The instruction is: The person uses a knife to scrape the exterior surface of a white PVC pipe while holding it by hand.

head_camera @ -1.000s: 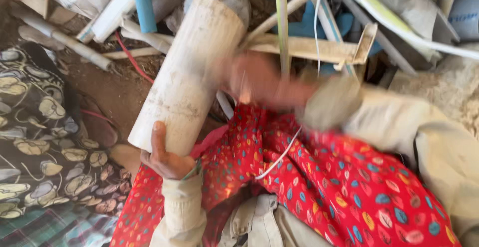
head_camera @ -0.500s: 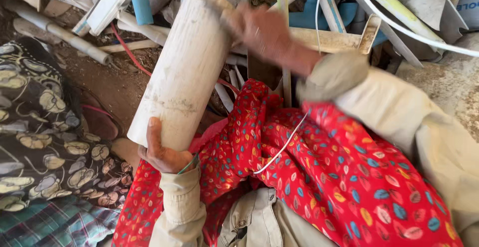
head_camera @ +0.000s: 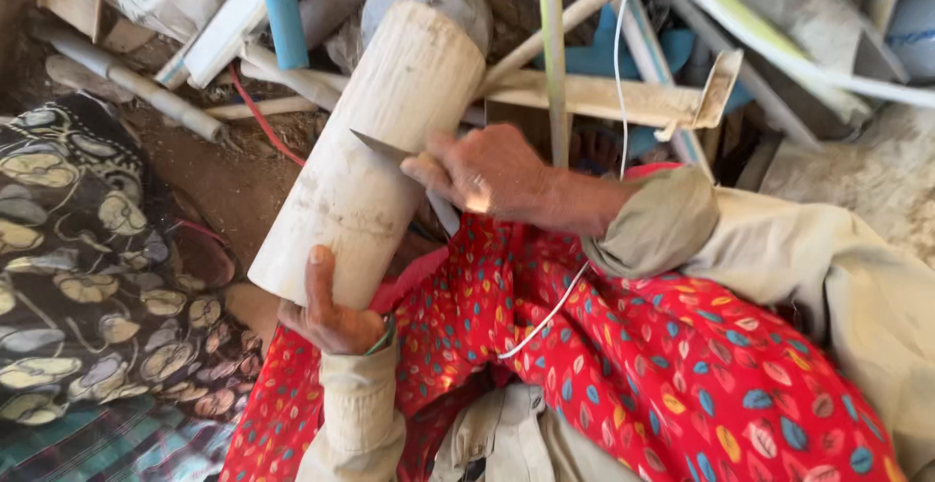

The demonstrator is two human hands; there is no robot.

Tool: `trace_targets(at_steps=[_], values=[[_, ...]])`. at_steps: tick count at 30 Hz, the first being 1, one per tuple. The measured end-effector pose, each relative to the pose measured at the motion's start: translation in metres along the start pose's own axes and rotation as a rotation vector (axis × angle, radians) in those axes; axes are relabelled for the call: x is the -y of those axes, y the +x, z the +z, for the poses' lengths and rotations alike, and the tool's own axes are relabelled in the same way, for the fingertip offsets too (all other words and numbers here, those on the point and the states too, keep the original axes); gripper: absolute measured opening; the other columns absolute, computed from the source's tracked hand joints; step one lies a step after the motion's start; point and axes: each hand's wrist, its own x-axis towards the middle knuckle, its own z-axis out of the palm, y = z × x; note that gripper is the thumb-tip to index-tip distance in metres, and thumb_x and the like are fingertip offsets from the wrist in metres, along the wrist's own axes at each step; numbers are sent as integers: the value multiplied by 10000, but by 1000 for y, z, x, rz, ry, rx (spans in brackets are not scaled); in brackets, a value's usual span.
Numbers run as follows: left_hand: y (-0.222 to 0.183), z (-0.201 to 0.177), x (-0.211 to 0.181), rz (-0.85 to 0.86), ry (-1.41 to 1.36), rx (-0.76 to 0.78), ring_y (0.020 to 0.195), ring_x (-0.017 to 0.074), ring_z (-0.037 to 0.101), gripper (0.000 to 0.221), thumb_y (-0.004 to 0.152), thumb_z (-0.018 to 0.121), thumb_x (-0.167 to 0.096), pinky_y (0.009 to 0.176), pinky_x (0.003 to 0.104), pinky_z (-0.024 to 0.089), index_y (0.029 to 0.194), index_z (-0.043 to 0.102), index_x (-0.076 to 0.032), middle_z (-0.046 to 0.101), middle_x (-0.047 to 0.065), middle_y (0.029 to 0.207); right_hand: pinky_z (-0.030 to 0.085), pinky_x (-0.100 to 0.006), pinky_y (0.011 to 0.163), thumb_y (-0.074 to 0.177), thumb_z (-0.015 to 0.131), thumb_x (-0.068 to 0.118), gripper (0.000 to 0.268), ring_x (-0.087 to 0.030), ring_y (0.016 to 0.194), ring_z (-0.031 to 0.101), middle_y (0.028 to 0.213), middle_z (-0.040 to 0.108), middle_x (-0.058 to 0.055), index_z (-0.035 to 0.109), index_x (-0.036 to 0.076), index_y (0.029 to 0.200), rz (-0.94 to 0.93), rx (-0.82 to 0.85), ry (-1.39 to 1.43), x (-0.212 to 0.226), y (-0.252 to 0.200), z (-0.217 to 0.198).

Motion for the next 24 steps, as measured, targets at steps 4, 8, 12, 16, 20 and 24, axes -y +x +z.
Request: trace_targets(at_steps=[4, 8, 12, 16, 20, 24], values=[[-15, 10, -1, -84, 1, -79, 1008, 416, 639, 337, 947, 618, -17, 929, 471, 506, 1270, 707, 19, 754, 232, 1212, 526, -528, 539, 1084, 548, 372, 434, -385, 631, 676, 700, 663, -201, 669, 46, 826, 201, 6, 118, -14, -15, -5], [-2, -2, -5, 77, -51, -29, 1123, 432, 665, 335, 936, 560, 17, 1019, 521, 481, 1260, 642, 42, 706, 248, 1215, 514, -515, 581, 1159, 533, 359, 465, -399, 620, 651, 681, 632, -206, 661, 34, 852, 395, -40, 326, -16, -34, -24], [-2, -7, -5, 153, -31, -133, 1084, 423, 687, 307, 967, 573, 39, 973, 499, 480, 1270, 619, 61, 714, 266, 1219, 481, -454, 480, 1104, 519, 236, 273, -338, 566, 618, 766, 643, -164, 694, 35, 1164, 102, -217, 83, -8, -59, -25], [19, -13, -13, 75, -63, -51, 1080, 434, 700, 306, 943, 585, 26, 985, 493, 518, 1237, 671, 27, 722, 251, 1174, 511, -513, 556, 1097, 566, 400, 401, -393, 584, 633, 645, 586, -208, 637, 35, 946, 103, -108, 509, 38, -50, -32], [21, -14, -27, 5, -147, -23, 1072, 387, 724, 218, 993, 661, 61, 972, 421, 575, 1182, 738, -15, 725, 241, 1164, 522, -508, 516, 1069, 611, 490, 535, -370, 537, 650, 626, 623, -195, 630, 20, 815, 451, 21, 460, 14, -12, -36], [17, -5, -28, 65, -123, -68, 1009, 380, 720, 221, 955, 714, 92, 912, 400, 589, 1156, 749, 5, 735, 229, 1119, 529, -519, 563, 1111, 516, 483, 536, -409, 601, 656, 640, 616, -240, 649, 9, 899, 327, -83, 511, 12, -24, -37]])
